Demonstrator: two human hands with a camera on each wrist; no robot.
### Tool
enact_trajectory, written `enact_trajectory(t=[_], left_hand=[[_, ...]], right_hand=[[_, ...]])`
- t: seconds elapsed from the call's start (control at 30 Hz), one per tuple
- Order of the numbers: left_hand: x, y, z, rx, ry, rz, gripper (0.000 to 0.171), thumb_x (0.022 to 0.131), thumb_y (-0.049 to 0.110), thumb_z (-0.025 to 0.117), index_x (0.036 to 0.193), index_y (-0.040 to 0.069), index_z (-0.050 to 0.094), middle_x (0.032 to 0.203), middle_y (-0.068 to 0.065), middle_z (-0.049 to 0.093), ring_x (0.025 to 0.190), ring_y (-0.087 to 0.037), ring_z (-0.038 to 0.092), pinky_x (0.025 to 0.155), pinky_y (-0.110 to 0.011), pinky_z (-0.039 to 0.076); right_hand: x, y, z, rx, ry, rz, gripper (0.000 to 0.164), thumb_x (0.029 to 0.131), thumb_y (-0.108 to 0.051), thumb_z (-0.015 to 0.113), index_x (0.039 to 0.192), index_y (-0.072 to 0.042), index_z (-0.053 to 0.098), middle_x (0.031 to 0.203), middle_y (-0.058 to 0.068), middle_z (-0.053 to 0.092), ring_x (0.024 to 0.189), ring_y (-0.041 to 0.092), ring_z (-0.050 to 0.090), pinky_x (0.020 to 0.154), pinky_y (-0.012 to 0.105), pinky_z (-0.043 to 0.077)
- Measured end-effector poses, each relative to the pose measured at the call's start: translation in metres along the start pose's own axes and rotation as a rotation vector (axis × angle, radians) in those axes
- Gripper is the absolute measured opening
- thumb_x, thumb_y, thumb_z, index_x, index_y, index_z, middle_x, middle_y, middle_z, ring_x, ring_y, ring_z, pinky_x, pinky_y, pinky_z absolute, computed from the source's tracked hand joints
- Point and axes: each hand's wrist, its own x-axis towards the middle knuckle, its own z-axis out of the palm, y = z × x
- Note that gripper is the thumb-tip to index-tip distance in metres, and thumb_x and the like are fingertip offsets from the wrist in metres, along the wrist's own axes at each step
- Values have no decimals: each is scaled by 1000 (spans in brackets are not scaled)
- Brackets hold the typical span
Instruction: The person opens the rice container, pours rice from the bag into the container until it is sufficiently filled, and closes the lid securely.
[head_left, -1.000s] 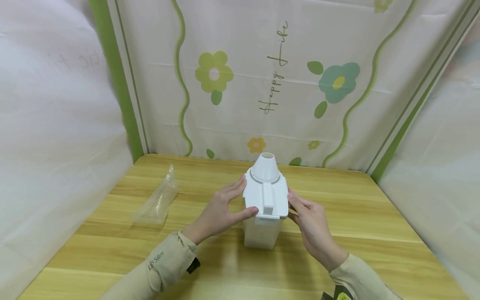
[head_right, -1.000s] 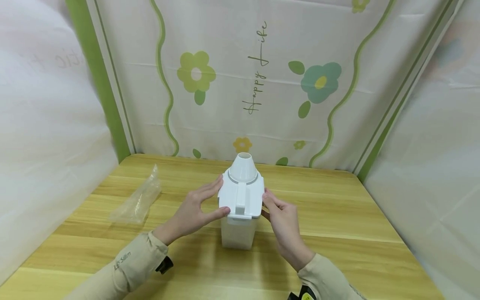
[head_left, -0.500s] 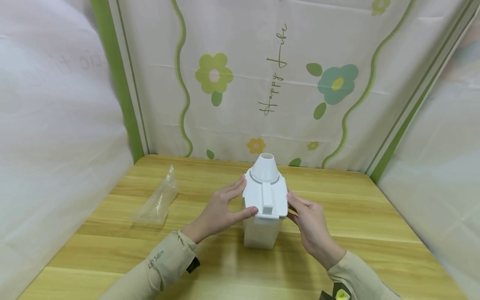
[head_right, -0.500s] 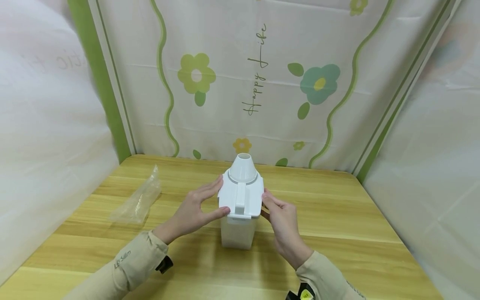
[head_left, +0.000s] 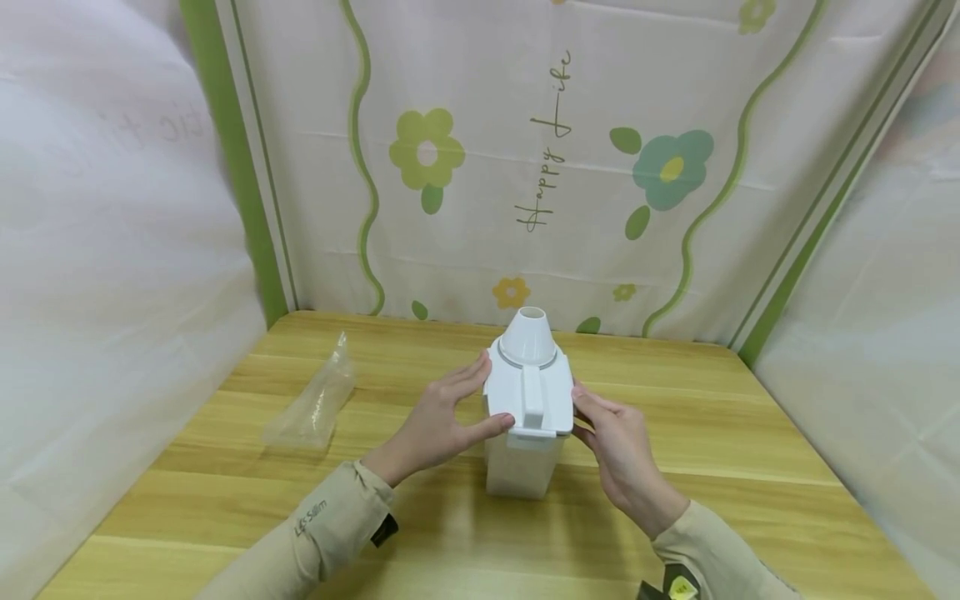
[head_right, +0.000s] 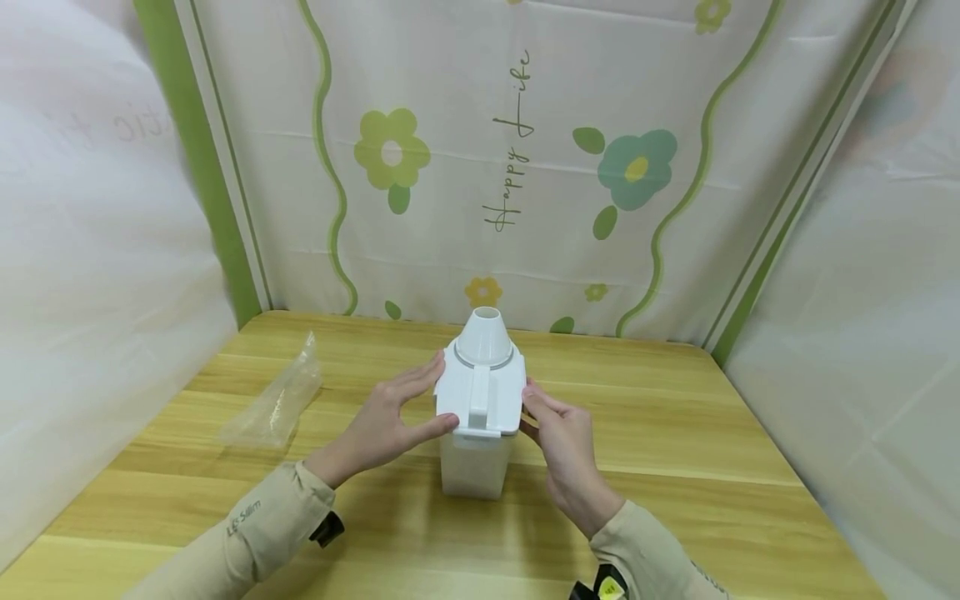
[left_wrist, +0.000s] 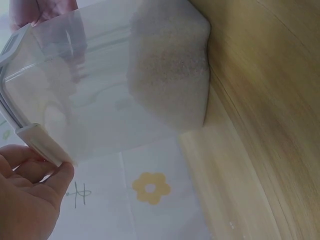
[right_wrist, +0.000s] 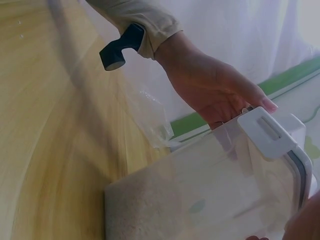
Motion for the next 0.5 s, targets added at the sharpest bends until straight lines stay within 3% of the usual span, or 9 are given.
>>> enact_trajectory(t=[0.5], left_hand=[[0,1,-1,7,3,-1,83,86,51,72,143,-3,44,150,-14,36,137,-24,37,110,-43,33]], right_hand=[[0,1,2,15,18,2,37,101,-15,58,130,8,55,139,13,53,120,30,52,95,34,50]])
